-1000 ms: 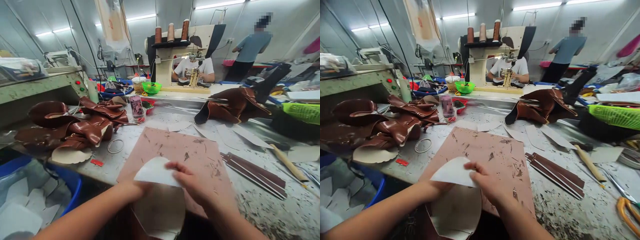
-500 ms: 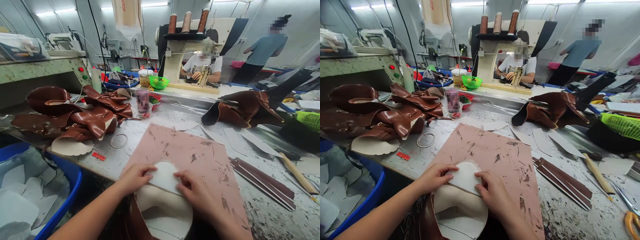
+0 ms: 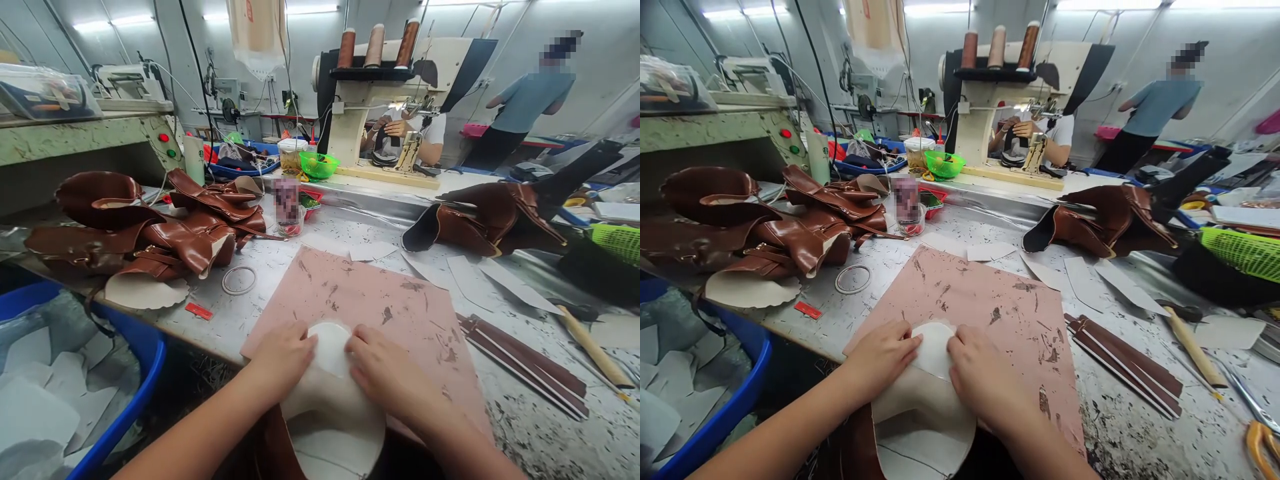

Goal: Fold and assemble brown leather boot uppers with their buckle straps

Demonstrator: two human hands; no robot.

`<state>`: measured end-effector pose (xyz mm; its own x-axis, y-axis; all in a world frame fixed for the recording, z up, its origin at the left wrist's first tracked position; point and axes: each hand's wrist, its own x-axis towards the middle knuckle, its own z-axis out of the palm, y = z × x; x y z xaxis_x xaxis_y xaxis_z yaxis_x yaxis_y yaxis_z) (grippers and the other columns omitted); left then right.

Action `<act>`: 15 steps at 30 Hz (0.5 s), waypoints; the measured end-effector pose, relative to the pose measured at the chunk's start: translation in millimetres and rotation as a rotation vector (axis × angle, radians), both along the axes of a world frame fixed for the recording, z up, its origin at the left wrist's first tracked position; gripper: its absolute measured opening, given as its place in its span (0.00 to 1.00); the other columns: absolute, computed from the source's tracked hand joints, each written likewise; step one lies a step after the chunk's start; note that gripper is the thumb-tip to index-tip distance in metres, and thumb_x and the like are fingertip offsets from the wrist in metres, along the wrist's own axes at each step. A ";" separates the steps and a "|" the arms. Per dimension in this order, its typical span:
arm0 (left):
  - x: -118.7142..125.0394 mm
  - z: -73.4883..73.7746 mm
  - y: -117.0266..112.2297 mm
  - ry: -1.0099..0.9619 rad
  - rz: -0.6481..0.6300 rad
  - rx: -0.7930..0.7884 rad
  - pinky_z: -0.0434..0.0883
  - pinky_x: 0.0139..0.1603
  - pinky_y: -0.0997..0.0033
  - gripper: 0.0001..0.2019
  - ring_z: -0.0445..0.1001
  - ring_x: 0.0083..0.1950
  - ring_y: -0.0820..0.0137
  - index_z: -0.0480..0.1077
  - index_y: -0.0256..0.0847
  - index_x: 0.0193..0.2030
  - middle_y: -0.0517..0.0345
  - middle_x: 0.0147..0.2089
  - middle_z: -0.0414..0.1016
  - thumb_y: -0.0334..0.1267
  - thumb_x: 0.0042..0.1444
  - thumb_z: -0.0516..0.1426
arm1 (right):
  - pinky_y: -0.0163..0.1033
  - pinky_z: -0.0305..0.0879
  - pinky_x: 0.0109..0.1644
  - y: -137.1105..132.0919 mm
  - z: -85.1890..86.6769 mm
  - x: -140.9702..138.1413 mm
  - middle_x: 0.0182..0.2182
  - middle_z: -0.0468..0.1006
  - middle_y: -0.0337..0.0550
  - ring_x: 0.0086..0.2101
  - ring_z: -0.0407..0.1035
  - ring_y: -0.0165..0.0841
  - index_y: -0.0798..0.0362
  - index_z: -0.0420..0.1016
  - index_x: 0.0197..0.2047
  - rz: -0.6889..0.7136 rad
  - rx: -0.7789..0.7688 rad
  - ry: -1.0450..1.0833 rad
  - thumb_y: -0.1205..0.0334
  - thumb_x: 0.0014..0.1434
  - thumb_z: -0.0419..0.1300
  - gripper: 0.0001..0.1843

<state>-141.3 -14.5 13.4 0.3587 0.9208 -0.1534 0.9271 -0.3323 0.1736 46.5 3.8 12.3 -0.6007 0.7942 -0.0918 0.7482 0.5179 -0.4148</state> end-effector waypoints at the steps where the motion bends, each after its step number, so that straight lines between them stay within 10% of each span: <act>1: -1.7 -1.2 -0.7 -0.008 -0.012 0.003 0.67 0.41 0.61 0.14 0.69 0.41 0.59 0.71 0.36 0.43 0.48 0.39 0.70 0.31 0.58 0.46 | 0.47 0.66 0.49 3.4 -0.7 -7.1 0.44 0.72 0.49 0.45 0.67 0.40 0.54 0.72 0.45 0.050 0.008 0.054 0.74 0.51 0.51 0.19; 8: -31.2 17.8 -29.7 -0.203 0.110 0.079 0.65 0.38 0.68 0.12 0.68 0.36 0.66 0.68 0.38 0.31 0.54 0.32 0.71 0.36 0.60 0.46 | 0.56 0.39 0.64 9.8 -27.0 -42.5 0.63 0.50 0.55 0.62 0.43 0.44 0.55 0.52 0.64 0.358 -0.005 0.079 0.47 0.63 0.45 0.31; 15: -1.2 34.2 -73.3 -0.040 -0.535 -0.142 0.65 0.35 0.68 0.07 0.68 0.27 0.68 0.70 0.40 0.23 0.57 0.23 0.72 0.37 0.50 0.59 | 0.64 0.38 0.60 12.3 -31.2 -35.8 0.65 0.47 0.51 0.62 0.40 0.54 0.41 0.59 0.61 0.311 0.046 0.178 0.34 0.52 0.51 0.37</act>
